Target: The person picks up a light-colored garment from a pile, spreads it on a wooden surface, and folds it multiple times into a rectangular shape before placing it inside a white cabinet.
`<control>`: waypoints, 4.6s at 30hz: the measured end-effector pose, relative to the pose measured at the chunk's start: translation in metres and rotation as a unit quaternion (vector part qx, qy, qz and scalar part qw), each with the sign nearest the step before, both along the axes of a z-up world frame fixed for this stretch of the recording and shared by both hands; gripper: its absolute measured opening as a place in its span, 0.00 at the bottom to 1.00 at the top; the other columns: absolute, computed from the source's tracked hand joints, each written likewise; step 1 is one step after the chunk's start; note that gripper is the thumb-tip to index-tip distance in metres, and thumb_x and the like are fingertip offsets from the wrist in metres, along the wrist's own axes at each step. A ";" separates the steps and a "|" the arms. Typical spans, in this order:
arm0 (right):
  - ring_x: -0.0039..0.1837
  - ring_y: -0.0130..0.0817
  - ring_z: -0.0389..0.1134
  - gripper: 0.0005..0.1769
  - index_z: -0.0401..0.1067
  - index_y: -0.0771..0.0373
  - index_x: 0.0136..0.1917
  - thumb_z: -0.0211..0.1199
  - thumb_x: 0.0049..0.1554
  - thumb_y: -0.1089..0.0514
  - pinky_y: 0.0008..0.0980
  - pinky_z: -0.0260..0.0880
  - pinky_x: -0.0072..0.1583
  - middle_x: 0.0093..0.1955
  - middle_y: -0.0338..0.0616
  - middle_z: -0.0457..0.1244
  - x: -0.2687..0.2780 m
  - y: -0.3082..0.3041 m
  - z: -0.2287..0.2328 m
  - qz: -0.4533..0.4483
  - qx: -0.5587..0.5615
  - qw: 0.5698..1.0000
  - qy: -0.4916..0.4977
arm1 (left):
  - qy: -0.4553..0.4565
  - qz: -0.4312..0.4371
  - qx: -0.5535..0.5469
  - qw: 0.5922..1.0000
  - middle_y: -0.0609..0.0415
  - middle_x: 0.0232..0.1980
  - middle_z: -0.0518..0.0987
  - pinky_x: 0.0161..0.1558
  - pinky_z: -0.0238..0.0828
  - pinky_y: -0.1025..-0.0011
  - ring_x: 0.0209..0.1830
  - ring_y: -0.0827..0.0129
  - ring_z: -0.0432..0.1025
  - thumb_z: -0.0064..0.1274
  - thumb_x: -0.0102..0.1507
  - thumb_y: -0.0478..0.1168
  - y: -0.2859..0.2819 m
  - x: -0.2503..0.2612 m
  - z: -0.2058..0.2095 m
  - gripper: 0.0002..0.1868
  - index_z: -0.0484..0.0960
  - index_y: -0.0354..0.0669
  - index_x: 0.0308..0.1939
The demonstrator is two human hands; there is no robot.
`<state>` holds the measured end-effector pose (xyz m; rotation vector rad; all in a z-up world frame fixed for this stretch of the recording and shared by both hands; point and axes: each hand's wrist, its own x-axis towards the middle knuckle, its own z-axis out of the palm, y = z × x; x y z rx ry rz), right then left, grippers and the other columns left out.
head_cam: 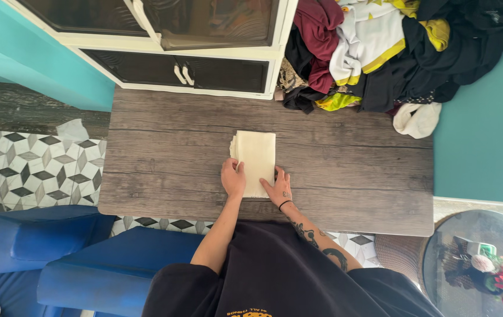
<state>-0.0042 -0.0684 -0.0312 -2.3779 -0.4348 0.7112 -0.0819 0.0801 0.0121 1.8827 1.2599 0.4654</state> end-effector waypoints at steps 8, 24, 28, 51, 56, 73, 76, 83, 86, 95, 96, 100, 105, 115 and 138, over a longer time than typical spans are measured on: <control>0.65 0.44 0.62 0.50 0.57 0.58 0.76 0.70 0.50 0.34 0.42 0.66 0.65 0.65 0.52 0.55 -0.002 0.000 -0.001 -0.001 -0.012 1.000 0.007 | -0.108 0.027 -0.017 0.994 0.51 0.31 0.77 0.37 0.70 0.64 0.29 0.61 0.72 0.58 0.65 0.38 -0.001 -0.027 -0.025 0.09 0.75 0.38 0.38; 0.64 0.46 0.64 0.46 0.62 0.67 0.70 0.74 0.46 0.43 0.42 0.69 0.62 0.63 0.56 0.59 -0.018 0.033 -0.016 -0.036 0.015 0.999 -0.017 | -0.104 -0.002 -0.186 0.977 0.50 0.45 0.80 0.44 0.77 0.67 0.41 0.66 0.78 0.58 0.62 0.32 0.049 -0.051 -0.054 0.23 0.71 0.41 0.60; 0.63 0.43 0.65 0.44 0.64 0.67 0.69 0.75 0.47 0.44 0.42 0.69 0.63 0.63 0.54 0.63 -0.038 0.059 -0.007 -0.030 0.055 0.998 -0.018 | -0.130 -0.023 -0.171 0.976 0.51 0.43 0.81 0.43 0.76 0.66 0.40 0.65 0.77 0.58 0.62 0.31 0.094 -0.066 -0.053 0.23 0.71 0.40 0.60; 0.86 0.59 0.29 0.44 0.43 0.43 0.85 0.49 0.61 0.31 0.66 0.30 0.78 0.86 0.59 0.28 -0.085 0.212 0.034 0.103 -0.108 0.950 -0.274 | 0.062 -0.249 -0.347 0.902 0.50 0.31 0.80 0.39 0.77 0.60 0.34 0.58 0.80 0.62 0.60 0.40 0.153 -0.134 -0.049 0.13 0.73 0.38 0.34; 0.86 0.59 0.30 0.45 0.47 0.39 0.83 0.51 0.59 0.26 0.67 0.30 0.79 0.87 0.56 0.28 -0.090 0.217 0.037 0.123 -0.116 0.954 -0.249 | 0.065 -0.312 -0.157 0.935 0.48 0.33 0.81 0.40 0.73 0.58 0.35 0.55 0.78 0.68 0.55 0.37 0.150 -0.142 -0.054 0.20 0.71 0.40 0.42; 0.84 0.63 0.27 0.55 0.42 0.46 0.84 0.55 0.53 0.24 0.70 0.29 0.77 0.85 0.61 0.26 -0.090 0.199 0.057 0.172 -0.105 0.958 -0.206 | 0.102 -0.345 -0.148 0.921 0.48 0.37 0.84 0.44 0.76 0.61 0.39 0.55 0.80 0.66 0.52 0.38 0.200 -0.108 -0.062 0.13 0.80 0.42 0.37; 0.86 0.57 0.31 0.53 0.44 0.49 0.84 0.53 0.55 0.25 0.68 0.31 0.77 0.86 0.60 0.30 -0.104 0.172 0.053 0.233 -0.117 0.939 -0.224 | 0.078 -0.196 -0.125 0.970 0.47 0.44 0.85 0.49 0.76 0.60 0.47 0.55 0.81 0.54 0.62 0.41 0.197 -0.082 -0.044 0.10 0.79 0.42 0.45; 0.85 0.55 0.34 0.49 0.53 0.57 0.80 0.50 0.58 0.25 0.68 0.34 0.77 0.84 0.62 0.39 -0.114 0.159 0.026 0.274 -0.097 0.914 -0.283 | 0.052 -0.441 0.178 0.878 0.47 0.84 0.46 0.78 0.38 0.47 0.84 0.50 0.40 0.42 0.73 0.49 0.170 -0.031 -0.025 0.33 0.54 0.44 0.79; 0.85 0.54 0.34 0.48 0.56 0.57 0.79 0.50 0.58 0.26 0.69 0.34 0.76 0.83 0.63 0.41 -0.115 0.156 0.020 0.270 -0.083 0.916 -0.284 | 0.085 -0.460 0.142 0.872 0.53 0.86 0.40 0.80 0.31 0.49 0.85 0.53 0.34 0.34 0.73 0.57 0.167 -0.029 -0.026 0.37 0.46 0.49 0.82; 0.84 0.51 0.40 0.42 0.60 0.58 0.75 0.56 0.57 0.32 0.68 0.37 0.77 0.82 0.59 0.45 -0.110 0.136 0.017 0.301 -0.022 0.911 -0.282 | 0.118 -0.407 0.110 0.899 0.52 0.86 0.36 0.79 0.26 0.47 0.84 0.48 0.31 0.30 0.72 0.61 0.163 -0.021 -0.044 0.37 0.43 0.56 0.82; 0.84 0.51 0.41 0.41 0.60 0.58 0.75 0.57 0.57 0.34 0.66 0.38 0.78 0.82 0.59 0.45 -0.110 0.134 0.018 0.301 0.003 0.914 -0.271 | 0.116 -0.394 0.102 0.906 0.50 0.85 0.36 0.79 0.26 0.47 0.84 0.48 0.32 0.29 0.72 0.60 0.165 -0.020 -0.050 0.38 0.42 0.54 0.83; 0.84 0.50 0.43 0.37 0.60 0.50 0.80 0.56 0.60 0.39 0.62 0.40 0.78 0.84 0.56 0.45 -0.119 0.117 0.026 0.302 0.023 0.915 -0.265 | 0.104 -0.371 0.115 0.915 0.51 0.86 0.36 0.80 0.25 0.43 0.86 0.51 0.33 0.27 0.74 0.60 0.166 -0.020 -0.068 0.36 0.41 0.55 0.83; 0.83 0.58 0.37 0.38 0.57 0.41 0.79 0.59 0.58 0.40 0.63 0.38 0.75 0.83 0.61 0.36 -0.130 0.092 0.039 0.260 -0.054 0.922 -0.282 | 0.167 -0.286 0.083 0.940 0.42 0.86 0.30 0.75 0.22 0.36 0.85 0.44 0.27 0.31 0.73 0.58 0.170 -0.010 -0.054 0.38 0.42 0.48 0.82; 0.77 0.62 0.47 0.51 0.47 0.70 0.81 0.63 0.54 0.43 0.57 0.48 0.73 0.79 0.65 0.44 -0.128 0.072 0.005 0.010 0.102 0.964 -0.244 | -0.387 -0.126 0.089 0.909 0.45 0.85 0.45 0.82 0.50 0.48 0.87 0.50 0.43 0.45 0.77 0.48 0.245 0.039 0.159 0.34 0.49 0.46 0.82; 0.53 0.44 0.72 0.41 0.69 0.70 0.64 0.72 0.47 0.40 0.38 0.73 0.54 0.55 0.56 0.68 -0.084 0.109 0.002 -0.178 0.032 0.982 0.056 | -0.451 -0.339 0.042 0.824 0.50 0.49 0.72 0.52 0.68 0.65 0.49 0.62 0.69 0.53 0.68 0.29 0.009 0.035 0.210 0.08 0.72 0.39 0.48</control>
